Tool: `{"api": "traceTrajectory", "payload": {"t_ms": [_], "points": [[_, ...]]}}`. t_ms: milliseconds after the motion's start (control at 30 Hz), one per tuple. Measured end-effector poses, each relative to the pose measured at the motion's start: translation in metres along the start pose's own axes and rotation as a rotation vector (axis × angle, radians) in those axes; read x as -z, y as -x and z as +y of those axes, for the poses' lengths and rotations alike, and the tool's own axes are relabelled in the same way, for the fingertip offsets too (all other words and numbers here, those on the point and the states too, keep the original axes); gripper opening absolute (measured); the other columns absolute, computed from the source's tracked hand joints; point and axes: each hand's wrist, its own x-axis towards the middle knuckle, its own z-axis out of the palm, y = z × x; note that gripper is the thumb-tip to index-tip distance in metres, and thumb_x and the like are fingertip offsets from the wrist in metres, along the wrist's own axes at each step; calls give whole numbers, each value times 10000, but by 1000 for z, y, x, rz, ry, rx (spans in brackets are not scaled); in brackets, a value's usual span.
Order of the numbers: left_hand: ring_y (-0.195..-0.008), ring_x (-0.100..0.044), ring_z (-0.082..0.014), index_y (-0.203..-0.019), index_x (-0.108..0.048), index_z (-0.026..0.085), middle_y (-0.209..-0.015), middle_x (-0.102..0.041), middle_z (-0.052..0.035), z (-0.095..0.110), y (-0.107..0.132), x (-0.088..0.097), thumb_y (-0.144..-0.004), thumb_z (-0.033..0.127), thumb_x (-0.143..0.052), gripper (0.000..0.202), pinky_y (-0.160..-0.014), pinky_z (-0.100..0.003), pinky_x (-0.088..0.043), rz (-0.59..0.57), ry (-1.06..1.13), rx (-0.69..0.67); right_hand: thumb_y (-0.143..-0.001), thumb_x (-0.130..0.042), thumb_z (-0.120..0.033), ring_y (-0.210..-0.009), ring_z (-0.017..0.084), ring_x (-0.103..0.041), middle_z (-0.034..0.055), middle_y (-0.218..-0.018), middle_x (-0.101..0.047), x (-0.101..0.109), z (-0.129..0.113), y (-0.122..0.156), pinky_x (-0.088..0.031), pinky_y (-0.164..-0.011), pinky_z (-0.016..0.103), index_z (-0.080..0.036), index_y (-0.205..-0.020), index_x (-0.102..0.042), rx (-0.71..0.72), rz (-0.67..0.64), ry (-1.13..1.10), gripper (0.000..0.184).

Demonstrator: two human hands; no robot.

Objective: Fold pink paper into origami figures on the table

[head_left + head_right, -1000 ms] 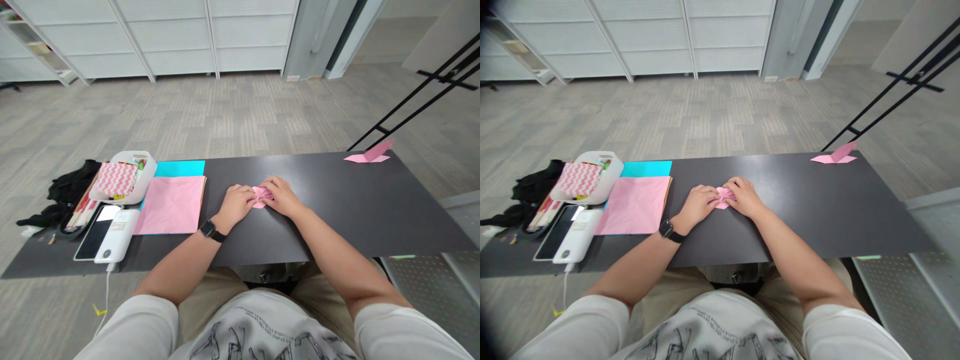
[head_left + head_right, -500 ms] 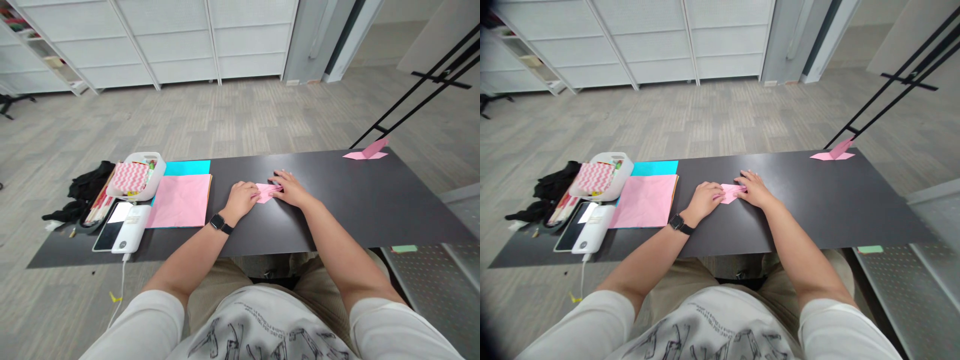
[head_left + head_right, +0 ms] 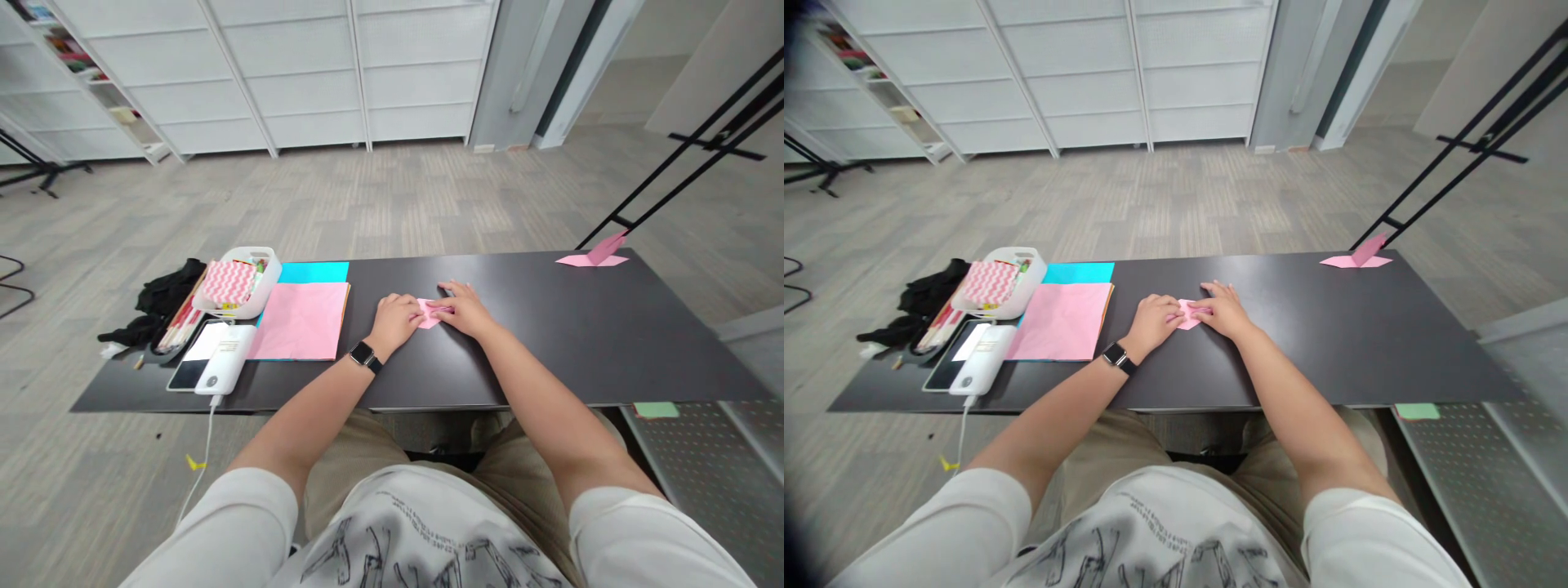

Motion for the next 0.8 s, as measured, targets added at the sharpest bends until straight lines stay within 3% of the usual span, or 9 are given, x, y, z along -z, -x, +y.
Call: {"api": "traceTrajectory", "payload": {"t_ms": [267,667,800], "points": [[-1345,-545,-301,-1201,-845,402,-1520,-674,19,-22,18,7,-1024,393,-709,224,-1194,-519,-401,-2,1,-6,-962,-789,-405,-1618,392,-366,70,-1677,-510,2,4,-3,-203,-1328,682,-418,-1336,-781,-3,-45,15,374],[-1399,-572,-284,-1277,-813,308,-1497,-676,-54,-28,28,11,-984,335,-729,307,-1249,-512,-429,43,82,36,-993,-750,-423,-1614,367,-387,66,-1686,-508,1,10,4,-264,-1307,687,-433,-1376,-748,63,-22,21,383],[-1397,-574,-288,-1251,-821,277,-1490,-675,-77,-30,30,8,-967,346,-748,302,-1253,-516,-431,84,94,44,-982,-762,-408,-1601,363,-409,91,-1674,-520,2,18,6,-304,-1309,637,-386,-1369,-765,67,-15,7,388]]}}
